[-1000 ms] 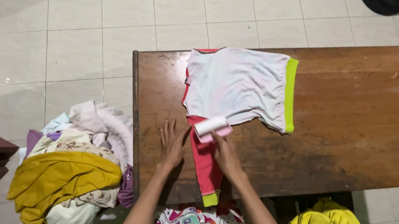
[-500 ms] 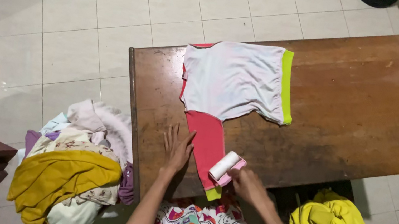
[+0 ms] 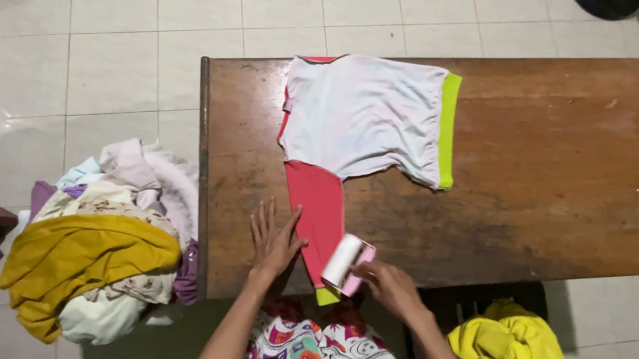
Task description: The person uses a lint roller on a multi-colored t-shirt laid on a wooden table. They roll the sticky roller over the shirt's surface repeatedly, then fold the shirt and place it aside.
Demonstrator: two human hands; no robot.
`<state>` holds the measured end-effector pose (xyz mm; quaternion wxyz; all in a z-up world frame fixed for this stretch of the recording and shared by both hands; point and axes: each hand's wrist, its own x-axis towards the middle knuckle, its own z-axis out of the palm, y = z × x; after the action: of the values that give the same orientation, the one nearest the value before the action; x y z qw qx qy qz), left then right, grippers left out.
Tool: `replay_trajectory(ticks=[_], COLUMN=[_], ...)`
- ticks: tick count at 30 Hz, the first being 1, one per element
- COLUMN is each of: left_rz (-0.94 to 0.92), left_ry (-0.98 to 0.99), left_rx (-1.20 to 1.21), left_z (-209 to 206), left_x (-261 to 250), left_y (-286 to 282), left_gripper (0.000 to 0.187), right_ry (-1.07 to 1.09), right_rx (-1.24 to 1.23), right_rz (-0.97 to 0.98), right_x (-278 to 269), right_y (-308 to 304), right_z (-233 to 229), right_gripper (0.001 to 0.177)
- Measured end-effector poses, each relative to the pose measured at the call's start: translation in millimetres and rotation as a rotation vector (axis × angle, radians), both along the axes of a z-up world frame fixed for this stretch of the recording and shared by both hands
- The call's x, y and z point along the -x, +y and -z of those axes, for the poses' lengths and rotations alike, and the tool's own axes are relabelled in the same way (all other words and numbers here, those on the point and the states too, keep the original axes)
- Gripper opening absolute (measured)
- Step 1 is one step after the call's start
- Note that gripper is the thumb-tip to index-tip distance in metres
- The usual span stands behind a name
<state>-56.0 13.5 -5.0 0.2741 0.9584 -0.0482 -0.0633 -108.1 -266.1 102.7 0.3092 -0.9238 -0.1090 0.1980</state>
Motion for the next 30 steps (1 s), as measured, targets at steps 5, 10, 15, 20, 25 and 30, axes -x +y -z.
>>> replay_trajectory(ticks=[5,10,15,20,25,30], left_rz=[-0.039,-0.057,-0.068,-0.069,-0.053,-0.030], left_ry=[0.065,0.025,0.052,0.016,-0.007,-0.060], left_rx=[-0.082,-0.065,-0.065,-0.059,-0.083,-0.128], left_z=[-3.3,8.6,8.2,5.0,16.5,18.1], left_x=[6.2,8.2,7.6,10.8,9.4,10.1], left_y=[-8.4,-9.6,-10.0,-10.0,-6.8,-4.8], left_gripper=[0.107,0.110,0.110,0.111,0.112,0.117], right_ry=[0.025,-0.013,0.103,0.084,-0.046,0.034], right_rx=[0.054,-0.066,0.108,0.265,-0.060,0.100], right_rz=[-0.016,-0.278,-0.290,-0.134,-0.111,-0.181], right_x=[-4.4,-0.6,-2.7,-27.7,-60.5,-89.7], right_y=[-28.2,24.2,-19.7,-66.0,0.1,23.6], right_z=[-22.4,1.6,17.5,-10.4,0.7,31.4], right_gripper=[0.032,0.033,0.035,0.026,0.028,0.026])
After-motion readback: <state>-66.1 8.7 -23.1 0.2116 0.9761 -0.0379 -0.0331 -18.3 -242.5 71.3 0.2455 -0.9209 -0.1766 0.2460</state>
